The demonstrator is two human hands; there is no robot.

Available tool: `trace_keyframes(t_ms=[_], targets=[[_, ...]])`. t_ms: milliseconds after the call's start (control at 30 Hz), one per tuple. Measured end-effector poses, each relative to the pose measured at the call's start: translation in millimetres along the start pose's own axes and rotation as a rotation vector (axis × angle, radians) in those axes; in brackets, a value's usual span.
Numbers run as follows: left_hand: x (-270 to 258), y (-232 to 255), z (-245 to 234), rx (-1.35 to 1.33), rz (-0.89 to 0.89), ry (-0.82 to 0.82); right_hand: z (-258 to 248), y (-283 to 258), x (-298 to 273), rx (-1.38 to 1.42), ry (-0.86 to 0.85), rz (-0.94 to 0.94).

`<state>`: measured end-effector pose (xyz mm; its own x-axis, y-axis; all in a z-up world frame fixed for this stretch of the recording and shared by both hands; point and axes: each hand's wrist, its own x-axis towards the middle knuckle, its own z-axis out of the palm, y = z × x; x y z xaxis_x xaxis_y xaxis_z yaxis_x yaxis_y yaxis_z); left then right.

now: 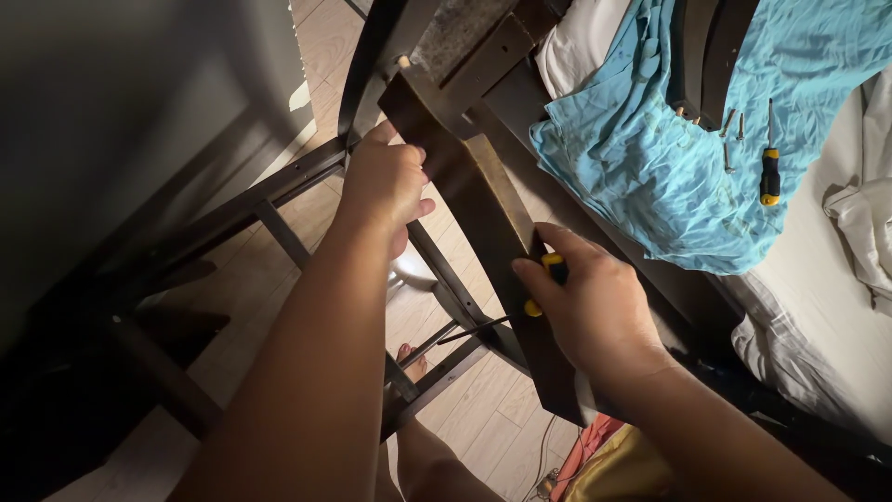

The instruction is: The person assembles a wooden chair frame using a screwdriver. They tighten screws at the leg joints and attach curved wooden backrest pieces to the frame, securing them with screws.

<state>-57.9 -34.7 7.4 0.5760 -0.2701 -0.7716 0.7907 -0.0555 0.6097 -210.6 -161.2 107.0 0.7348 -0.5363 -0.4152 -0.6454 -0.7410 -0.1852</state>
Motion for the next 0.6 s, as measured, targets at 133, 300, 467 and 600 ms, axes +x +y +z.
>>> trace_keyframes(t_ms=[133,300,467,600], targets=[[-4,0,4,-0.029,0.023,-0.017,-8,-1,-2,-0.025,0.013,0.002],[-8,0,12,-0.059,0.07,-0.022,-14,-2,-5,-0.021,0.02,0.011],[-7,-2,15,-0.044,0.081,-0.004,-14,0,-2,-0.041,0.028,-0.044],[0,-6,14,-0.062,0.055,0.003,-4,4,2,-0.028,0.005,-0.038]])
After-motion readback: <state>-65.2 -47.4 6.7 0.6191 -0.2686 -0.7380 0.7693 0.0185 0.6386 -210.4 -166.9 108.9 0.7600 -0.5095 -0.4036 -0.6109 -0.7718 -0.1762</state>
